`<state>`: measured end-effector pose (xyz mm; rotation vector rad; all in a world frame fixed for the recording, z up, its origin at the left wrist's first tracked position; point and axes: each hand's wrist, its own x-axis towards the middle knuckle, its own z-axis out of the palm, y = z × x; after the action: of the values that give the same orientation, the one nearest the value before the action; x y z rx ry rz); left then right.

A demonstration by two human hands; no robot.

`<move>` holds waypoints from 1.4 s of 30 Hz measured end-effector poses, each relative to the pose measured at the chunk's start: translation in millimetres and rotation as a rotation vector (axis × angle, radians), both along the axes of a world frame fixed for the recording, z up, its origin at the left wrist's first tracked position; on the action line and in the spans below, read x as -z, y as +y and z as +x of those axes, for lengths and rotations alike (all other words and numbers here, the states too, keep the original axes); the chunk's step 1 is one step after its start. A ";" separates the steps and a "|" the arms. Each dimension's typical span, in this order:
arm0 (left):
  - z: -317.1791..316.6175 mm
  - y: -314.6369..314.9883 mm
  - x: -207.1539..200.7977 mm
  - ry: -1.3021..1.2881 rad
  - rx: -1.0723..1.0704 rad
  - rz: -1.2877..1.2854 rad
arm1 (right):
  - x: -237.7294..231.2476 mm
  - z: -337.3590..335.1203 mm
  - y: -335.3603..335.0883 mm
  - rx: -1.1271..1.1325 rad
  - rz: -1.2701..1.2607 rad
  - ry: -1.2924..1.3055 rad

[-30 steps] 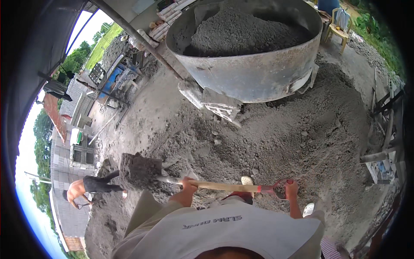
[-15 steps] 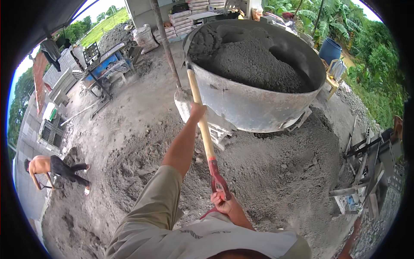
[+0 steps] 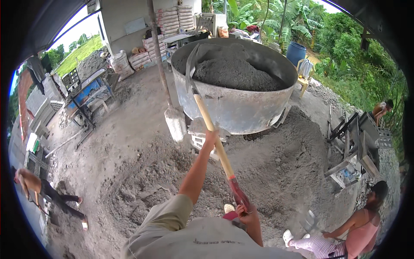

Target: The person uses a shovel to move sand from a pile into a concrete mixer. They repeatedly scoop sand with the shovel and toss it into the large rotating drum.

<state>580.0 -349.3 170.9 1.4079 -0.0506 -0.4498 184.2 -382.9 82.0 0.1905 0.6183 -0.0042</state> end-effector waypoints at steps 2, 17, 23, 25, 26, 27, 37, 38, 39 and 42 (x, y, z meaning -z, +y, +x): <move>-19.0 38.6 43.4 0.193 0.067 -0.247 | -39.2 -36.4 43.7 -0.065 -1.911 0.054; -378.6 225.9 300.2 1.121 -0.814 -0.406 | -73.2 -80.5 82.0 -0.684 -1.572 0.392; -397.8 288.2 334.6 0.982 -0.940 -0.414 | -64.7 -103.8 95.7 -1.041 -1.577 -0.016; -399.7 305.0 311.0 0.877 -0.796 -0.722 | -109.1 -96.9 123.8 -1.149 -1.524 -0.055; -403.0 309.7 295.3 0.837 -0.841 -0.773 | -100.8 -98.1 121.8 -1.085 -1.702 -0.299; -404.8 312.9 278.4 0.788 -0.883 -0.823 | -92.1 -97.8 120.1 -0.990 -1.862 -0.557; -528.3 249.8 160.7 0.916 -0.690 -0.750 | -145.9 -187.3 65.2 -0.403 -2.234 -0.984; -542.3 243.7 152.2 0.905 -0.663 -0.722 | -151.7 -193.3 59.5 -0.377 -2.267 -1.039; -557.4 238.3 148.7 0.893 -0.635 -0.694 | -154.7 -199.9 57.8 -0.352 -2.299 -1.095; -579.4 248.2 175.1 0.945 -0.613 -0.677 | -145.0 -219.7 78.7 -0.330 -1.945 -1.212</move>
<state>0.5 -101.1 -4.2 0.4037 0.8923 -0.4757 -35.5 -304.1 226.9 -1.6946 -0.7467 -0.1528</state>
